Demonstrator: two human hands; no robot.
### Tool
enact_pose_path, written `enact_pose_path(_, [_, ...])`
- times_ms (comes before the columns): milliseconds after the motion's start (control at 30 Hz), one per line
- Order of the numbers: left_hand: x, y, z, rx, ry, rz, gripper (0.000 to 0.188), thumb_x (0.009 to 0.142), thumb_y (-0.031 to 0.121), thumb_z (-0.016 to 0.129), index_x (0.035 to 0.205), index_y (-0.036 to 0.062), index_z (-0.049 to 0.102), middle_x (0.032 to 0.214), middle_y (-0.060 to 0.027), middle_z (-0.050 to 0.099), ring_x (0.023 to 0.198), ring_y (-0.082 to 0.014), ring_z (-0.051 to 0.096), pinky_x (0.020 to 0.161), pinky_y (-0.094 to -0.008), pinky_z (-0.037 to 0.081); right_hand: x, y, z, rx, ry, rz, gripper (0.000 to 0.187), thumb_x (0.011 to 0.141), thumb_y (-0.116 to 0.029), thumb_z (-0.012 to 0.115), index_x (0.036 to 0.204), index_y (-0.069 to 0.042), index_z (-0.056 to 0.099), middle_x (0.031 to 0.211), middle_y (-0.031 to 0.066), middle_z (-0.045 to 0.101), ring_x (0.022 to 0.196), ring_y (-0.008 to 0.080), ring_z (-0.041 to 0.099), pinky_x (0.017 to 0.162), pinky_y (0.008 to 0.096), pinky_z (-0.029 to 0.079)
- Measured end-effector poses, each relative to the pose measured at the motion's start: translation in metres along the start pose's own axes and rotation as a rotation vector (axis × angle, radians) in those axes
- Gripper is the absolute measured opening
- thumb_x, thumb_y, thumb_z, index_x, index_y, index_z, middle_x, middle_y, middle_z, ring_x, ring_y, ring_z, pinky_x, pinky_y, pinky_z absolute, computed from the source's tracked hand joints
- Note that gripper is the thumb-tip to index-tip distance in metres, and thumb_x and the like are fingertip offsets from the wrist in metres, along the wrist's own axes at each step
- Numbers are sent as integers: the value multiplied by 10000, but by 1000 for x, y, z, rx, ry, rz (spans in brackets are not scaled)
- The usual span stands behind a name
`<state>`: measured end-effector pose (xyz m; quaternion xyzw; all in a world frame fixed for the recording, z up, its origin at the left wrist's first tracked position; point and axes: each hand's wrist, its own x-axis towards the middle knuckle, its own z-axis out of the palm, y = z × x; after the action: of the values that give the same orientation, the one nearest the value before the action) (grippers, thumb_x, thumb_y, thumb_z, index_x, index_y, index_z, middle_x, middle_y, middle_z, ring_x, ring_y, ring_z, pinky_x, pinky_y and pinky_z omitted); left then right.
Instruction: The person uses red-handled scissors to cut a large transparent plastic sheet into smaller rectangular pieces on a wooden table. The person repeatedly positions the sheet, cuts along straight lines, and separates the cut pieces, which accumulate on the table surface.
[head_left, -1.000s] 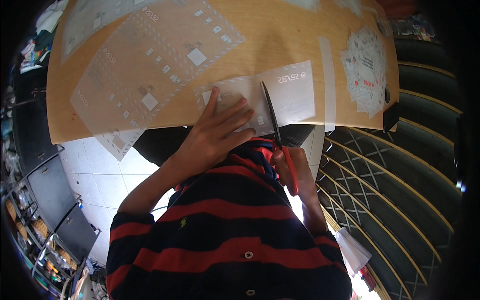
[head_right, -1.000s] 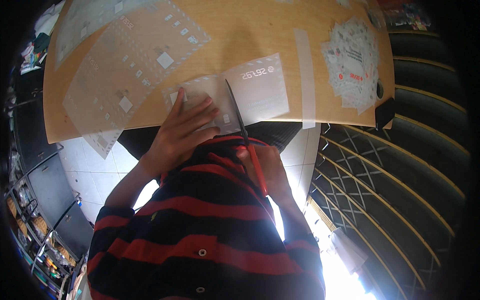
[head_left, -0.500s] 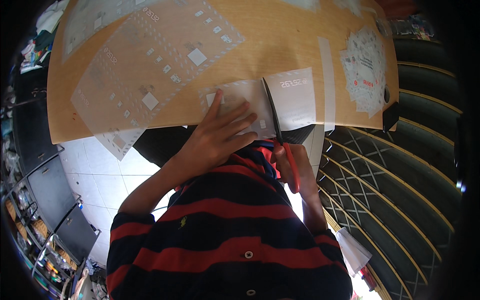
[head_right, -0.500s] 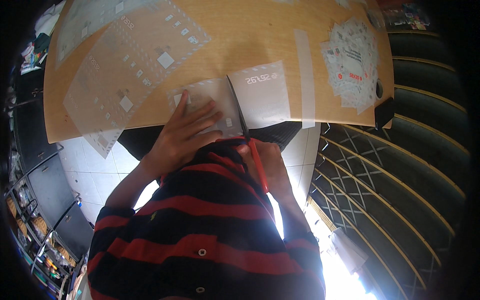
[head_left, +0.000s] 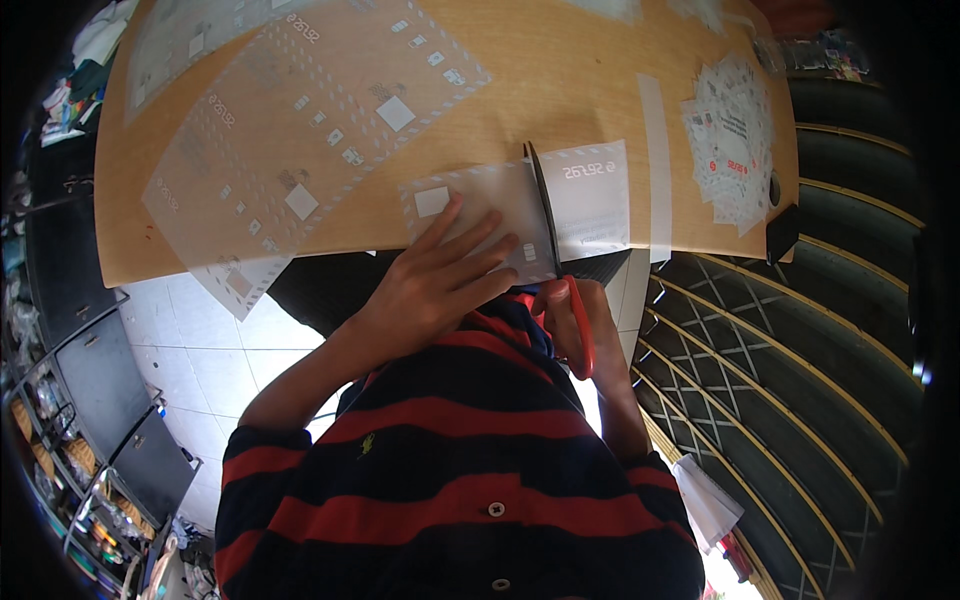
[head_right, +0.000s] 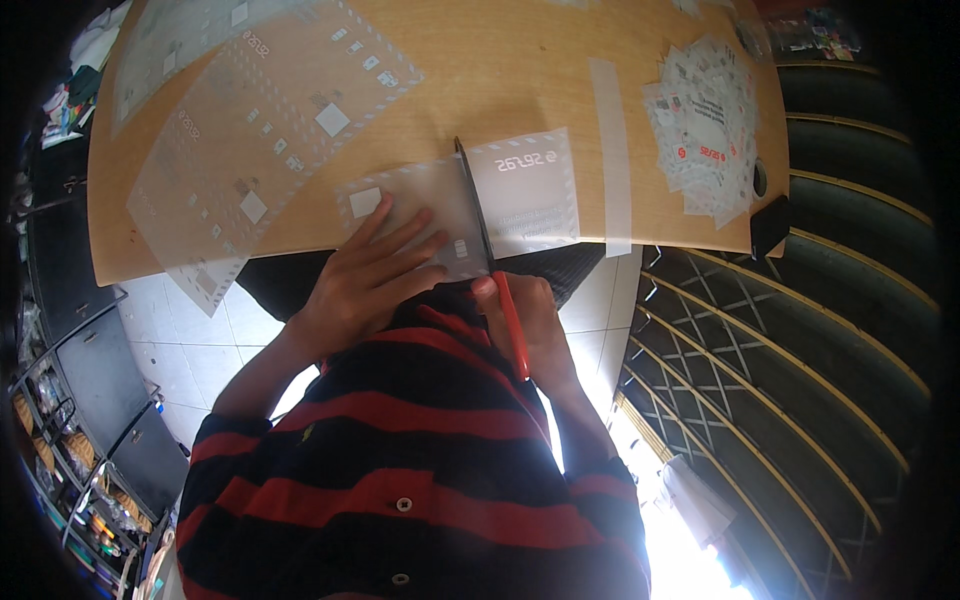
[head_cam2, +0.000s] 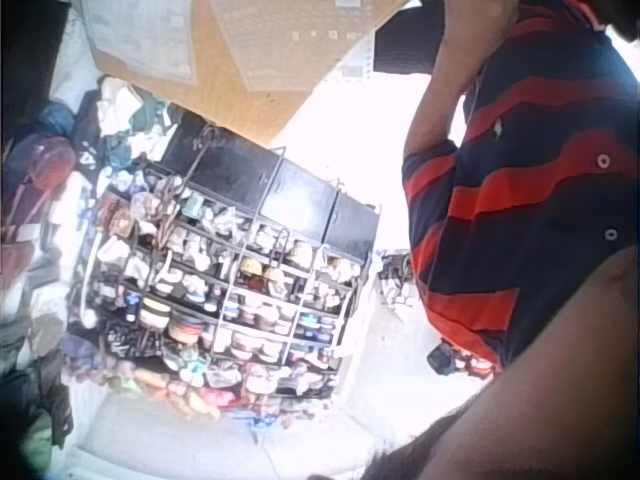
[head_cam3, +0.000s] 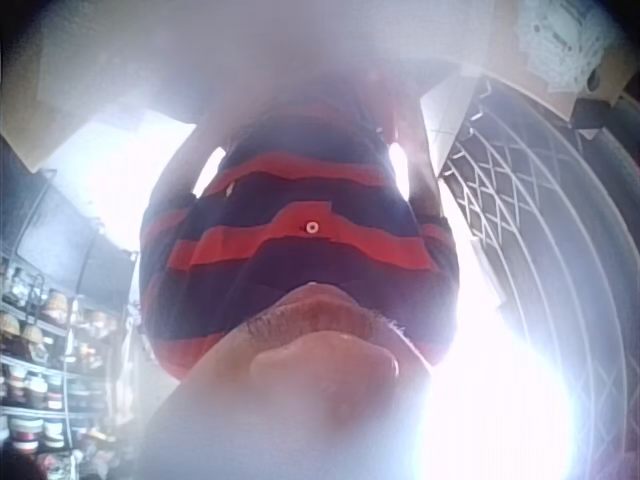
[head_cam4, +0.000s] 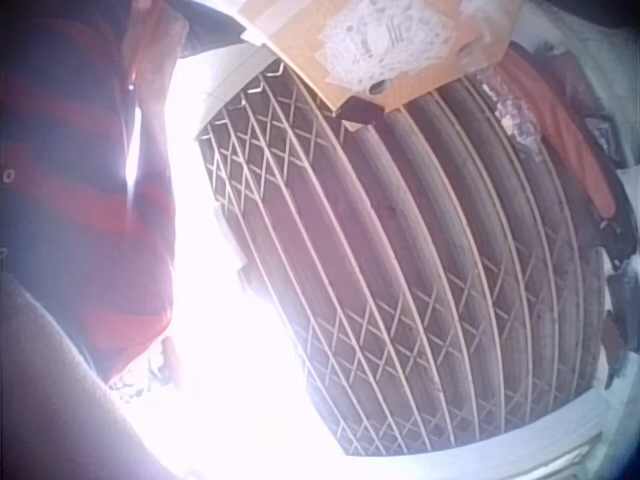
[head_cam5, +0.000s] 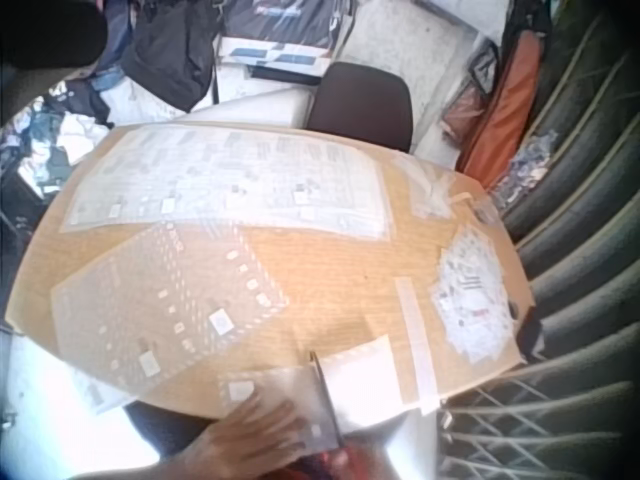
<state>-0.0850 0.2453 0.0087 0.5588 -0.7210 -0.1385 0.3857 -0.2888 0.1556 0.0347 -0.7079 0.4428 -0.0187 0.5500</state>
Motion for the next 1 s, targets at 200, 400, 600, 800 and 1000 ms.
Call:
enact_pose_path(200, [-3, 3, 1, -10, 7, -5, 220, 786, 81, 669, 1006, 83, 675, 1191, -86, 679, 1218, -288, 588, 1106, -524, 387, 7, 4, -2, 86, -41, 6, 733, 1010, -556, 362, 695, 63, 596, 519, 130, 529, 470, 267, 569, 516, 389, 443])
enact_pose_path(400, [-5, 1, -3, 17, 12, -4, 238, 769, 80, 684, 1007, 68, 680, 1177, -84, 686, 1202, -288, 600, 1099, -521, 399, 11, -4, -1, 109, -78, 79, 820, 978, -653, 319, 697, 64, 600, 465, 84, 485, 390, 191, 530, 441, 338, 440])
enact_pose_path(600, [-3, 7, -7, 8, 36, -11, 218, 753, -9, 656, 960, 56, 684, 1116, -117, 708, 1185, -304, 614, 1067, -533, 422, 19, -9, -2, 168, -100, 96, 848, 945, -704, 333, 679, 64, 573, 458, 72, 472, 388, 193, 562, 419, 311, 462])
enact_pose_path(800, [-11, 2, -17, 39, 12, -65, 194, 775, -8, 673, 960, 42, 694, 1066, -116, 720, 1106, -288, 662, 1046, -523, 441, 23, -15, -1, 148, -141, 173, 825, 954, -691, 320, 684, 45, 574, 455, 64, 480, 370, 163, 533, 405, 282, 438])
enact_pose_path(1000, [-5, 1, -15, 25, 396, -391, 223, 862, -95, 566, 1031, 3, 674, 1051, -154, 718, 1072, -320, 674, 1036, -515, 448, 10, -12, -8, 196, -156, -187, 782, 946, -666, 332, 714, 30, 603, 459, 50, 472, 425, 173, 527, 460, 298, 427])
